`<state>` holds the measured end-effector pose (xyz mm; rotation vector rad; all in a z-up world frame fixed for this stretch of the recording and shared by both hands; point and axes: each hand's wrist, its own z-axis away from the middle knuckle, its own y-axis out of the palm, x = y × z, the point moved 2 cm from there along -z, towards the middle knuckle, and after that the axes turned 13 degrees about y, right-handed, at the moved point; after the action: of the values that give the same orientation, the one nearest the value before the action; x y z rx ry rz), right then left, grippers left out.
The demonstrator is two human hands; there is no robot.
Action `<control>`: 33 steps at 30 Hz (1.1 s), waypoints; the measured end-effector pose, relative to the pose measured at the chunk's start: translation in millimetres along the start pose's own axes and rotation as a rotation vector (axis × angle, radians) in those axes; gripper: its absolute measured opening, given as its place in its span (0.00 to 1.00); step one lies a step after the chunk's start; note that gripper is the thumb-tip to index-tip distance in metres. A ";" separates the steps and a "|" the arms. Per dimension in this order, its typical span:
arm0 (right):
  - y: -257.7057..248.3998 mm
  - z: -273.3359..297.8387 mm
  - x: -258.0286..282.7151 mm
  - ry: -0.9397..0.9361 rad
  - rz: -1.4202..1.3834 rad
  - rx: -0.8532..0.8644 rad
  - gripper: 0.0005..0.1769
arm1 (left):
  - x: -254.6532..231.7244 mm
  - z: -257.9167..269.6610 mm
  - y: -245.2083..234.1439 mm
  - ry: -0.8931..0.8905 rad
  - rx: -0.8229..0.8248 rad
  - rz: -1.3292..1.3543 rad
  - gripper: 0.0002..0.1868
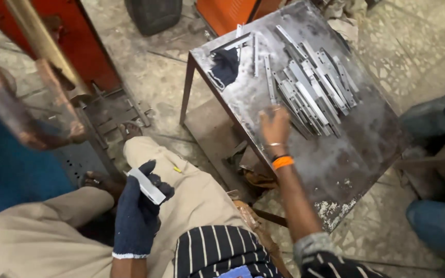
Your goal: The person sits at a grinding machine in a metal workshop, holding small flat metal pieces one at a time against the spinning grinder to grind their edges, producing sparks, then places finished pieces on a side table and picks new pieces from a pile.
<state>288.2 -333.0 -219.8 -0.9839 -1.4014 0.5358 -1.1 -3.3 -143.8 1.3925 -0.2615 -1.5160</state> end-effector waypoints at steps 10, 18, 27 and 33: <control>29.1 -104.3 -124.9 -0.091 0.396 -0.180 0.40 | -24.5 19.6 10.7 -0.019 0.010 -0.039 0.25; 11.1 17.4 -49.2 0.008 0.384 -0.152 0.42 | -25.6 20.2 -21.2 -0.041 -0.002 -0.078 0.25; 25.1 2.0 -74.7 0.074 0.503 -0.183 0.41 | -34.7 59.6 -191.7 -0.042 -0.009 -0.111 0.25; -21.5 -27.6 -66.8 -0.044 0.345 -0.353 0.35 | -28.8 51.2 -212.2 -0.045 -0.003 -0.114 0.25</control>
<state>300.0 -405.6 -236.6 -1.5236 -1.3999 0.5754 -158.5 93.1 -263.9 1.3922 -0.2102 -1.6422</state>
